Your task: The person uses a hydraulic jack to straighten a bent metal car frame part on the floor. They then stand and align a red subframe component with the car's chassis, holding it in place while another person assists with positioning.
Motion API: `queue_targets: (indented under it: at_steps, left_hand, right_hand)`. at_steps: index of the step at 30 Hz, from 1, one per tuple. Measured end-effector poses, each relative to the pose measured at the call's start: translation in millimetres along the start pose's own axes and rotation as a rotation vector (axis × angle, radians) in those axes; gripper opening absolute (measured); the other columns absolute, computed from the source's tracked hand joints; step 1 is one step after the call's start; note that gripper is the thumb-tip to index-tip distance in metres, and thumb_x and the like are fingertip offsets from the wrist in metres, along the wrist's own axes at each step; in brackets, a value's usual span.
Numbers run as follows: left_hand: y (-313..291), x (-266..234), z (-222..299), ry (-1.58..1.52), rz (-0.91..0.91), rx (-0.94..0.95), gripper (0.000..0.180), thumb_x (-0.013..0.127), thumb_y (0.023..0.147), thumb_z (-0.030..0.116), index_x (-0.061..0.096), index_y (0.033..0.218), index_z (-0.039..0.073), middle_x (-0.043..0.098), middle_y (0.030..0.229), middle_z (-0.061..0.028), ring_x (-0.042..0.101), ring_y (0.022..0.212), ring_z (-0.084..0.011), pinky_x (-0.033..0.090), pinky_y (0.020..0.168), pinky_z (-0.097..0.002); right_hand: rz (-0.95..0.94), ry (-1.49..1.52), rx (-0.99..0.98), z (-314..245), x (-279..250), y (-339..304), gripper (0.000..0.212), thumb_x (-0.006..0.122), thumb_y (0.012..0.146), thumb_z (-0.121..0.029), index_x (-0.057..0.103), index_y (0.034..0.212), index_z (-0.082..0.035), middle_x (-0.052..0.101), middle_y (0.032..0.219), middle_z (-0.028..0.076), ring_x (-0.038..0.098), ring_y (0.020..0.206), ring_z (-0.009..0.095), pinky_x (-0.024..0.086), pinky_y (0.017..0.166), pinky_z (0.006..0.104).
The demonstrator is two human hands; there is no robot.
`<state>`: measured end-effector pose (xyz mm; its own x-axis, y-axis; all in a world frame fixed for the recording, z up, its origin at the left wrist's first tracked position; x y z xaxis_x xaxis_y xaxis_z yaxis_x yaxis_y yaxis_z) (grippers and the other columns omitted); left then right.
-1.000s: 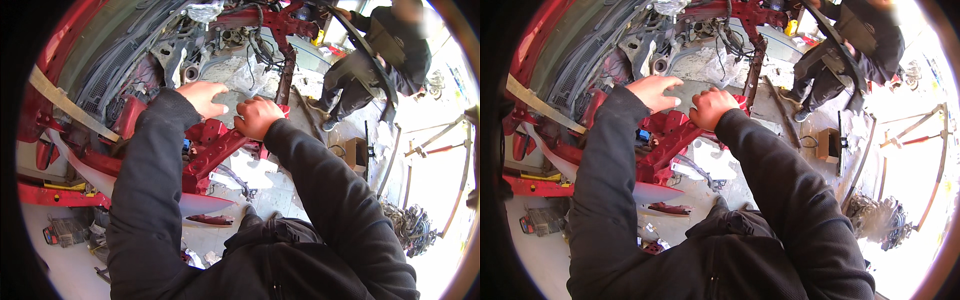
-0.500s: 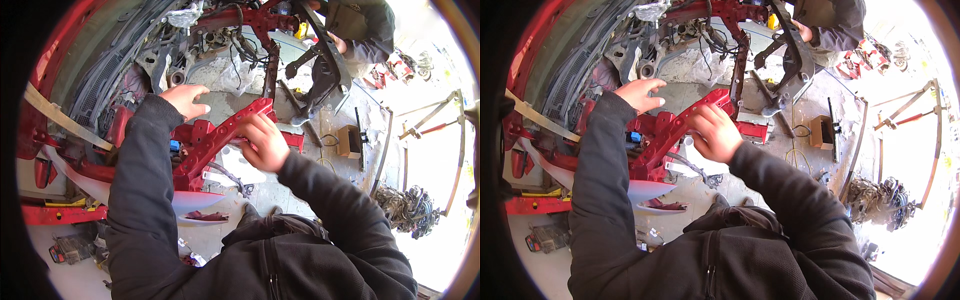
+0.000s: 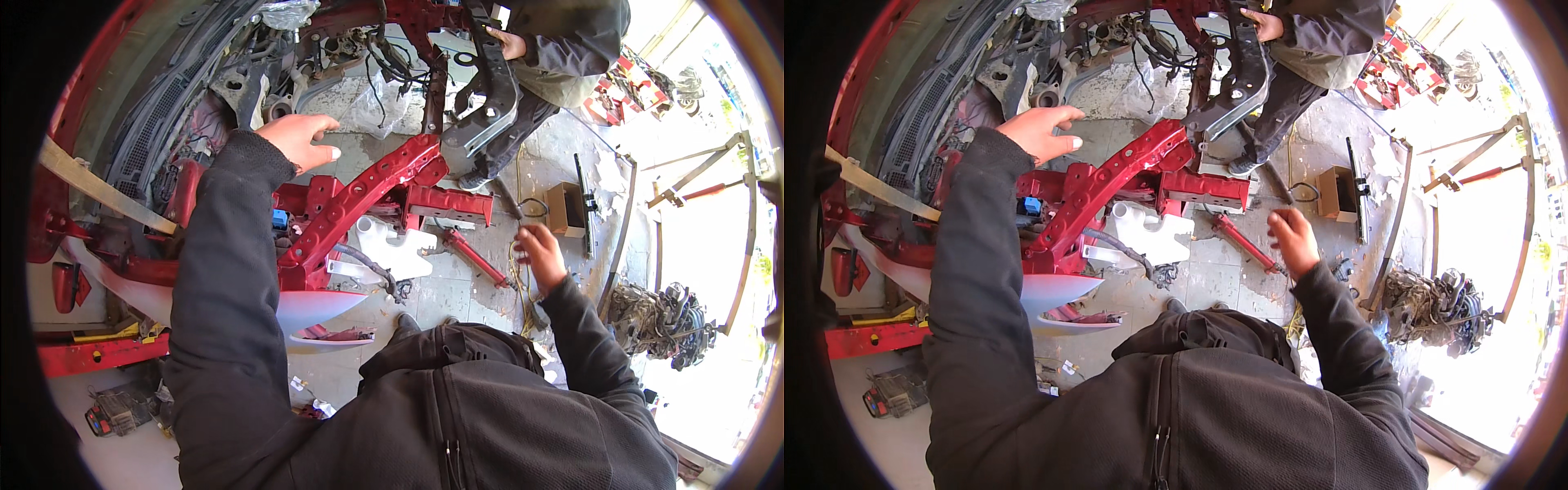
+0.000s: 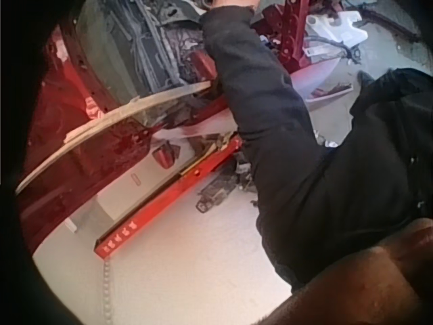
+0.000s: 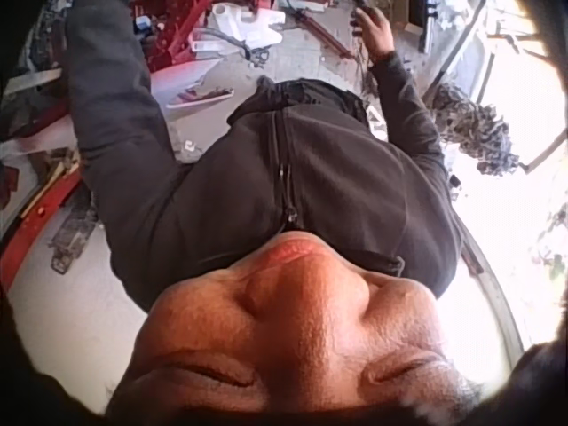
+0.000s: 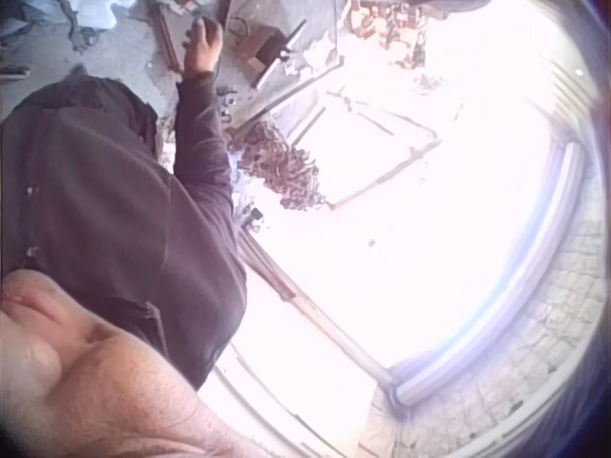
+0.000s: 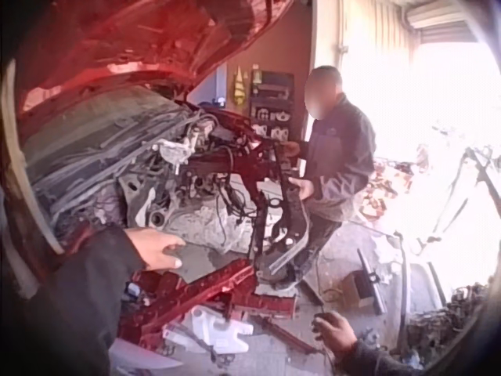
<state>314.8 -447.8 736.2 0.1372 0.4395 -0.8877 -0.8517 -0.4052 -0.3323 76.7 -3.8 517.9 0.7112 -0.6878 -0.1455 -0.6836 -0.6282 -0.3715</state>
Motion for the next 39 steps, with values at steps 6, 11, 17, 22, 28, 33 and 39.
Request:
queue_targets:
  at_steps: [6,11,17,22,28,33,39]
  left_hand:
    - [7.2,7.6,2.6,-0.001,0.005,0.064,0.07,0.079,0.1,0.044,0.063,0.157,0.006,0.076,0.14,-0.0246,0.074,0.13,-0.0395,0.058,0.112,-0.0465]
    - [14.5,20.5,1.5,0.028,-0.041,0.083,0.069,0.078,0.102,0.042,0.062,0.159,0.006,0.074,0.146,-0.0259,0.073,0.133,-0.0395,0.057,0.113,-0.0459]
    - [18.2,31.4,1.6,0.055,-0.066,0.068,0.074,0.076,0.1,0.05,0.062,0.159,0.007,0.076,0.141,-0.0235,0.074,0.13,-0.0386,0.058,0.112,-0.0453]
    - [12.8,29.8,4.8,0.021,-0.035,0.083,0.068,0.077,0.102,0.042,0.062,0.158,0.006,0.074,0.143,-0.0261,0.074,0.13,-0.0415,0.057,0.111,-0.0474]
    - [6.1,27.2,-1.8,-0.079,-0.045,0.008,0.063,0.078,0.105,0.036,0.061,0.158,0.007,0.073,0.14,-0.028,0.077,0.114,-0.0383,0.06,0.101,-0.0465]
    - [3.8,21.6,-17.6,-0.179,-0.064,-0.112,0.063,0.078,0.106,0.031,0.058,0.161,0.007,0.074,0.141,-0.0243,0.076,0.101,-0.0263,0.062,0.088,-0.0412]
    - [0.3,19.2,-41.6,-0.239,-0.028,-0.249,0.06,0.076,0.108,0.023,0.057,0.163,0.008,0.072,0.147,-0.0214,0.073,0.095,-0.0198,0.061,0.08,-0.0374]
  right_hand:
    - [-0.079,0.411,0.038,-102.1,56.5,63.1,0.059,0.069,0.111,-0.053,0.062,0.147,-0.007,0.067,0.138,0.012,0.068,0.121,0.027,0.058,0.098,0.0477]
    - [-0.133,0.495,0.199,-140.5,107.5,105.1,0.058,0.067,0.112,-0.054,0.062,0.148,-0.009,0.067,0.138,0.014,0.067,0.122,0.029,0.055,0.106,0.0523]
    - [-0.146,0.528,0.156,-157.7,132.0,123.5,0.037,0.068,0.113,-0.047,0.069,0.125,-0.013,0.077,0.113,0.003,0.072,0.096,0.022,0.057,0.093,0.0444]
    - [-0.121,0.325,0.116,-158.8,141.9,122.4,0.034,0.074,0.11,-0.043,0.068,0.119,-0.012,0.071,0.104,0.003,0.068,0.089,0.02,0.057,0.08,0.0397]
    - [-0.173,0.367,0.194,-140.4,147.8,123.7,0.038,0.075,0.11,-0.043,0.064,0.115,-0.007,0.067,0.1,0.005,0.066,0.087,0.019,0.057,0.078,0.0394]
    - [-0.286,0.451,0.196,-132.0,144.3,127.2,0.033,0.076,0.112,-0.04,0.064,0.116,-0.01,0.067,0.099,0.002,0.067,0.086,0.017,0.057,0.08,0.0393]
    - [-0.485,0.631,0.327,-129.5,139.4,137.0,0.026,0.073,0.114,-0.038,0.071,0.118,-0.012,0.075,0.099,0.003,0.072,0.085,0.018,0.06,0.078,0.0396]
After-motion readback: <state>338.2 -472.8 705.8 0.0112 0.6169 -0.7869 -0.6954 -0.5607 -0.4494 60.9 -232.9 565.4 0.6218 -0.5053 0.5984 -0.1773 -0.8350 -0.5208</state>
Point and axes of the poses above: each hand's wrist, its own y-axis towards the middle knuckle, its own x-axis out of the palm, z = x × y, the point moved 6 cm from there along y, towards the middle knuckle
